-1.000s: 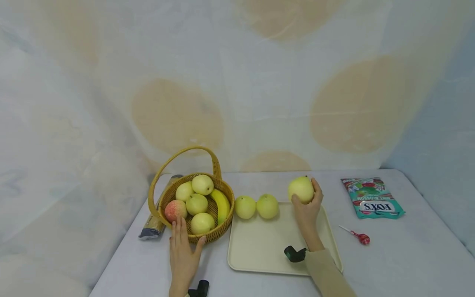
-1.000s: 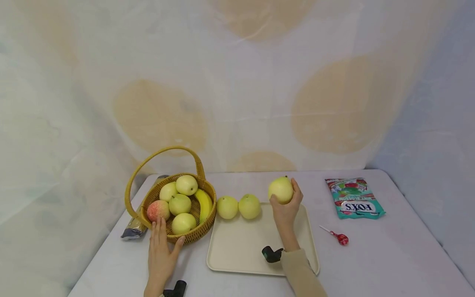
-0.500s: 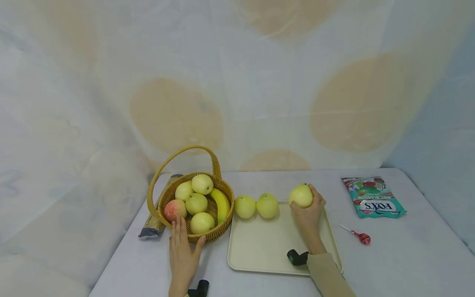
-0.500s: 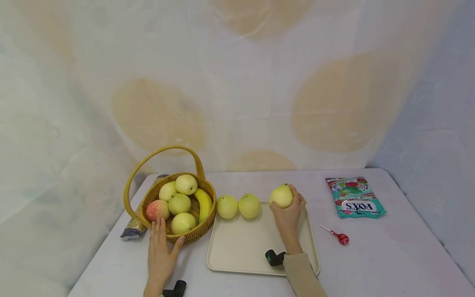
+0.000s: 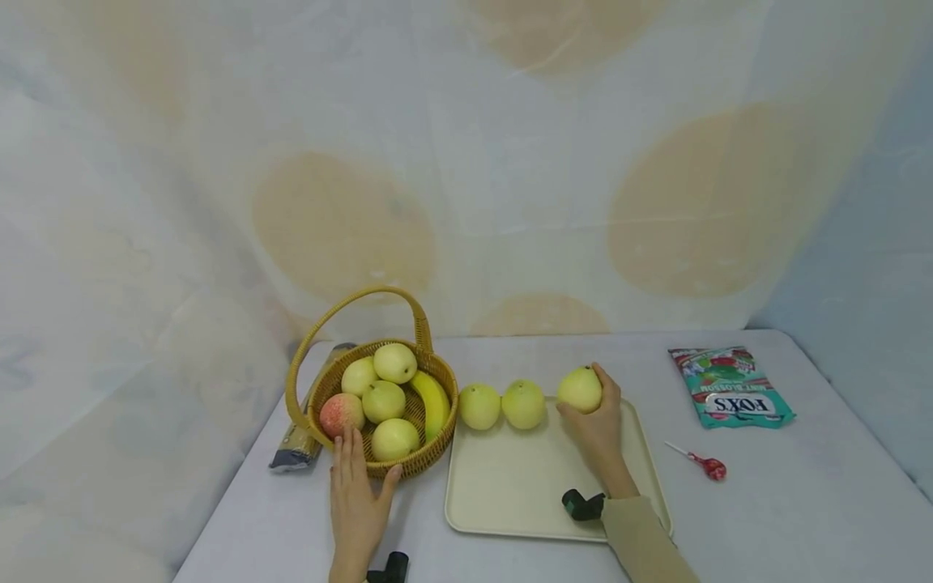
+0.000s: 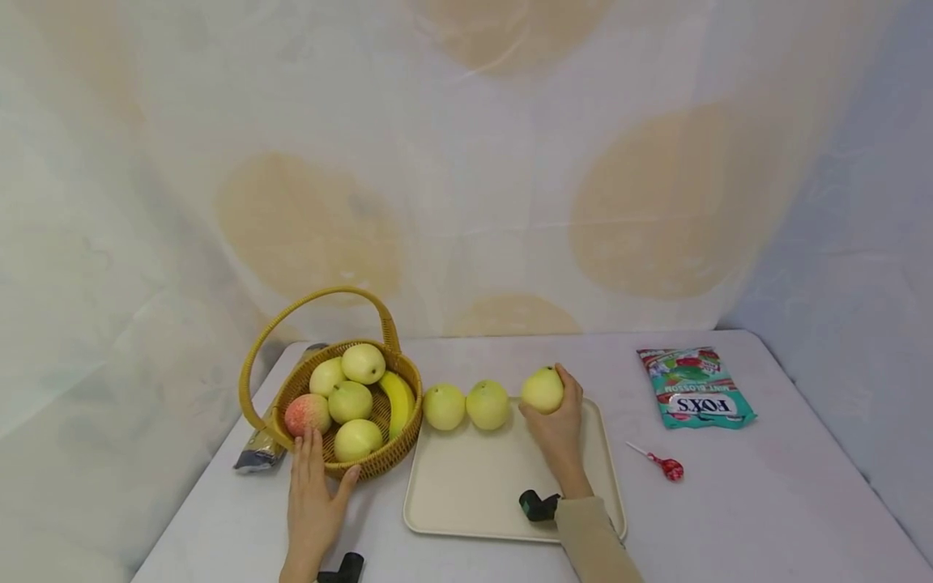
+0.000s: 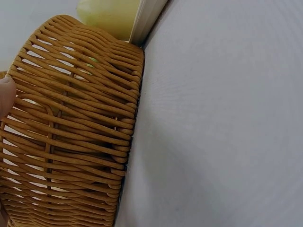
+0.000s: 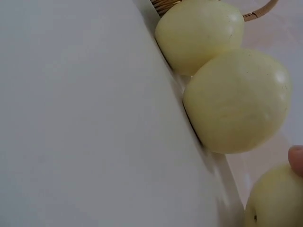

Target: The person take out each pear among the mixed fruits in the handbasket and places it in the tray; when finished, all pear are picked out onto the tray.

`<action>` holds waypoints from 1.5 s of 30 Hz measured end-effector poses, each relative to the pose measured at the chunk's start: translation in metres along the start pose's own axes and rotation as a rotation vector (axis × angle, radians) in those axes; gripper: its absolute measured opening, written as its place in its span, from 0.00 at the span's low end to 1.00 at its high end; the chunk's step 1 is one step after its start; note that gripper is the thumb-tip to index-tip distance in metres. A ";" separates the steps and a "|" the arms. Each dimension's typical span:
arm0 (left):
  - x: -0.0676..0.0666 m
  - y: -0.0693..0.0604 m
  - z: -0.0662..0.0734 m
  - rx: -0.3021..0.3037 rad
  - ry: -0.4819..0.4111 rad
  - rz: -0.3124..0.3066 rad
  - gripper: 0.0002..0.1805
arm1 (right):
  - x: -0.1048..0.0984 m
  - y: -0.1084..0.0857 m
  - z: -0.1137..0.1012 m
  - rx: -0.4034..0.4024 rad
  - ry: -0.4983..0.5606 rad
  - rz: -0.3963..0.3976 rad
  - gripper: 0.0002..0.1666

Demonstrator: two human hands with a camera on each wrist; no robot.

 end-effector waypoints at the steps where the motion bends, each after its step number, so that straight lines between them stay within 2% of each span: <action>1: 0.000 0.000 0.000 -0.001 0.001 0.000 0.50 | 0.002 0.000 0.000 -0.005 -0.012 -0.014 0.54; 6: -0.001 -0.001 0.000 -0.009 -0.004 -0.006 0.50 | 0.008 -0.001 0.001 -0.019 -0.027 -0.050 0.50; 9: -0.001 0.000 0.000 -0.010 -0.009 -0.006 0.49 | 0.010 -0.002 0.001 -0.011 -0.008 -0.064 0.47; 15: -0.001 0.000 0.001 0.004 -0.010 0.010 0.48 | 0.014 -0.003 0.002 0.008 0.032 -0.140 0.38; 19: -0.002 0.000 0.003 0.008 -0.015 0.007 0.48 | 0.008 -0.004 -0.005 0.003 0.055 -0.112 0.38; 22: -0.002 0.000 0.003 0.009 -0.010 0.007 0.48 | 0.002 -0.008 -0.022 -0.075 0.075 -0.039 0.36; 25: -0.002 0.000 0.002 0.008 -0.001 0.008 0.48 | 0.000 -0.016 -0.050 -0.201 0.100 0.027 0.33; 30: -0.001 0.001 0.000 -0.005 -0.008 -0.002 0.49 | 0.008 -0.023 -0.085 -0.374 0.186 0.056 0.30; 34: 0.000 0.001 0.000 -0.002 -0.020 0.002 0.49 | 0.024 -0.021 -0.097 -0.440 0.257 -0.013 0.29; 37: 0.000 0.001 0.001 0.004 -0.014 0.009 0.48 | 0.042 -0.023 -0.105 -0.430 0.328 -0.110 0.29; 40: -0.001 0.001 0.002 0.007 -0.006 0.020 0.48 | 0.063 -0.028 -0.108 -0.381 0.376 -0.207 0.29; 45: -0.002 0.000 0.001 0.012 0.000 0.021 0.47 | 0.099 -0.043 -0.113 -0.376 0.333 -0.339 0.30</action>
Point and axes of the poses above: each hand's wrist, its own y-axis towards the middle knuckle, its own x-axis out of the palm, z = x × y, the point moved 9 cm from there along y, towards the middle knuckle, and after that the axes turned 2 degrees about y, right-handed, at the moved point
